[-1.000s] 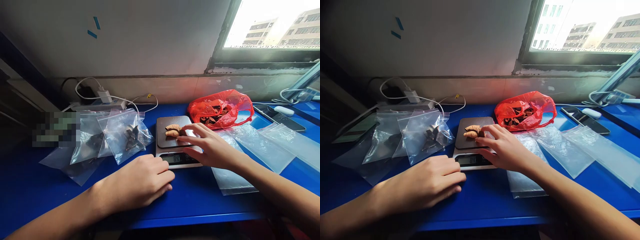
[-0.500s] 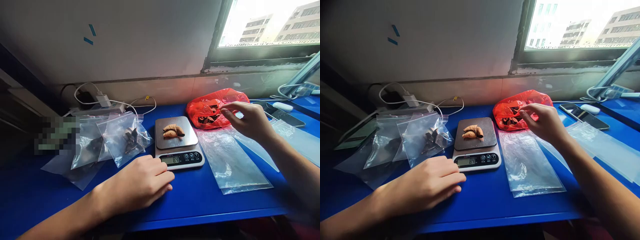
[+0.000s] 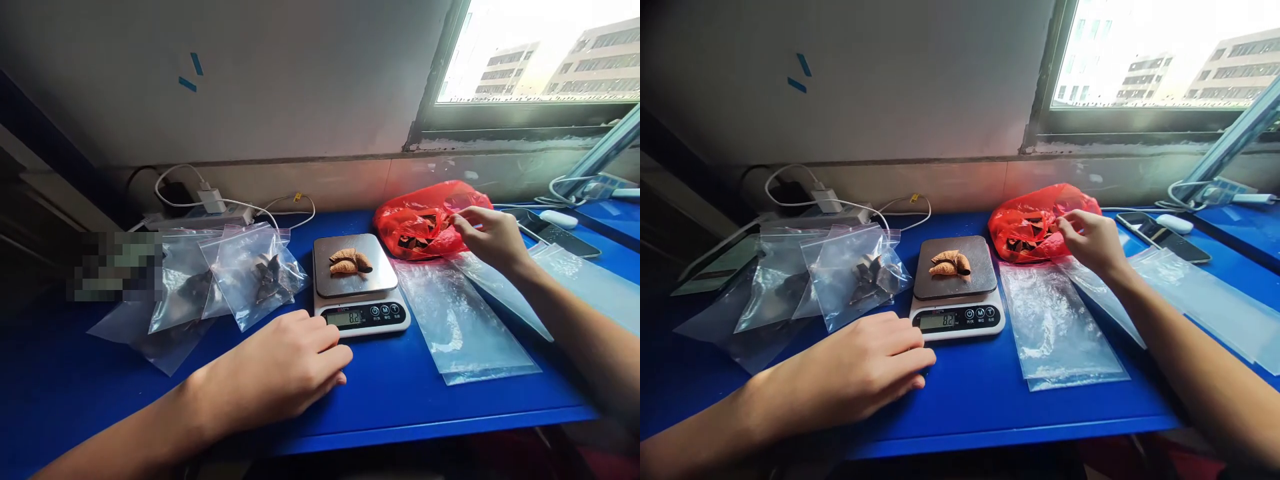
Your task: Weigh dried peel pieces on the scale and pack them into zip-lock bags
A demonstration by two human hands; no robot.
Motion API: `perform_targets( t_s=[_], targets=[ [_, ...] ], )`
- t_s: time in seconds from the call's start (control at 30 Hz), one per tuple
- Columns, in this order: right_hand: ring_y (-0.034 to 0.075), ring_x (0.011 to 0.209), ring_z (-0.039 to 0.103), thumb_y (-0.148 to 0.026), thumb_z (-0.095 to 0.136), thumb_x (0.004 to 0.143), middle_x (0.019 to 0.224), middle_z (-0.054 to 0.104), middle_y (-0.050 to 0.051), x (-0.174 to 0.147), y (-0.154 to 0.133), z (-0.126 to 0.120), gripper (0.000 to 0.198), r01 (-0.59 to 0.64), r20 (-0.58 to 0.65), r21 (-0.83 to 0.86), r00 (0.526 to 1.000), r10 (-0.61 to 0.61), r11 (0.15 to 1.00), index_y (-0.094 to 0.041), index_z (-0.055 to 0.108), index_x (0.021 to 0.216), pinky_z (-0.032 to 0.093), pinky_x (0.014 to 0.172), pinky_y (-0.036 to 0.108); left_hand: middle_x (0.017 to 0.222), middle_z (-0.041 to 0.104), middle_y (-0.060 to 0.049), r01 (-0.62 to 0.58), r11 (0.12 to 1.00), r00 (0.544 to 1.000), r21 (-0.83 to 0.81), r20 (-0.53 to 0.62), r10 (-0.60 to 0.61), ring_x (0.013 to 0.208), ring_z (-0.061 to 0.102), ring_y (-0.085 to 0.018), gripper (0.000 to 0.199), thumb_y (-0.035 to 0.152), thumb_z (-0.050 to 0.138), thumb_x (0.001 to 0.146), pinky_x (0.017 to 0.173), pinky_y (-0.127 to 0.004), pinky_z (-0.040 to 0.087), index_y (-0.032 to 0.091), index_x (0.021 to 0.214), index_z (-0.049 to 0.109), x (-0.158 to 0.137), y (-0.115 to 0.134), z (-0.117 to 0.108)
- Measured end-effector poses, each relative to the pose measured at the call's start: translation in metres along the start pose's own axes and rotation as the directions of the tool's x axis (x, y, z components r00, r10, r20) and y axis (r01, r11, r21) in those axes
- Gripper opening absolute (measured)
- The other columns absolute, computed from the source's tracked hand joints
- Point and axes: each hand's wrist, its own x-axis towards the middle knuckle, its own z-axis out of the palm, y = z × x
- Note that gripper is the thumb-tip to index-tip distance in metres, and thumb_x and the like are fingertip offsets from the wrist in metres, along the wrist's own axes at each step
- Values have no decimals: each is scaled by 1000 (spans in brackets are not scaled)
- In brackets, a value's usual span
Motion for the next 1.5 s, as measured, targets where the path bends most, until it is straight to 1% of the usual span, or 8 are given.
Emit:
perform_targets(
  t_s=[0.17,0.3,0.4,0.57,0.83,1.0,1.3,1.5],
  targets=[
    [26,82,67,-20,51,83,90,75,13,33,21,23,21,147,173,-246,979,-106,958,-18,72,83,45,70,34,74,64,-2,-32,999,997,6,-69,32,62,55,-17,16,17,54,96,58,-32,40,18,81,61,1,-2,-1],
    [26,71,65,-19,50,82,78,73,15,57,-1,51,22,232,317,-262,937,-144,937,-16,71,76,40,63,34,77,69,-2,26,999,946,38,-324,-13,70,62,-17,19,14,49,97,66,-32,47,20,91,66,-12,-29,-21],
    [27,82,67,-22,54,81,97,75,13,71,-10,70,28,271,354,-195,916,-191,943,-19,73,102,41,65,33,90,73,0,311,950,811,-21,-515,-276,83,66,-15,15,21,53,96,76,-29,51,23,101,67,-25,-65,-47],
    [24,84,65,-23,53,82,101,74,13,91,-6,81,27,228,386,-108,906,-171,968,-18,71,103,43,70,31,87,71,1,675,712,591,-196,-434,-680,77,64,-13,34,42,47,98,68,-24,47,16,103,68,-15,-135,-78],
    [18,80,65,-37,53,86,92,73,2,116,7,67,25,264,626,164,717,-306,951,-22,72,89,51,72,28,104,71,-9,663,748,735,-33,-162,-658,98,64,-24,35,42,50,87,91,-35,48,18,103,69,31,-205,-28],
    [18,81,65,-45,30,98,95,73,7,119,19,73,51,149,627,202,740,-245,968,-15,71,104,54,75,30,115,67,-12,672,741,741,25,-17,-671,108,63,-28,41,45,50,85,96,-38,48,19,112,67,24,-212,9],
    [18,75,62,-24,53,78,91,73,6,134,36,66,28,123,599,3,794,-101,992,-20,76,94,48,71,28,123,62,-14,669,735,737,107,25,-675,118,58,-30,45,47,44,90,102,-42,44,19,120,62,23,-212,13],
    [13,52,48,-32,59,77,58,60,1,136,47,45,23,149,760,-116,650,-9,982,-20,66,59,38,55,29,123,62,-14,672,731,734,118,17,-679,117,59,-31,46,48,43,90,101,-43,44,18,120,62,25,-209,13]
  ],
)
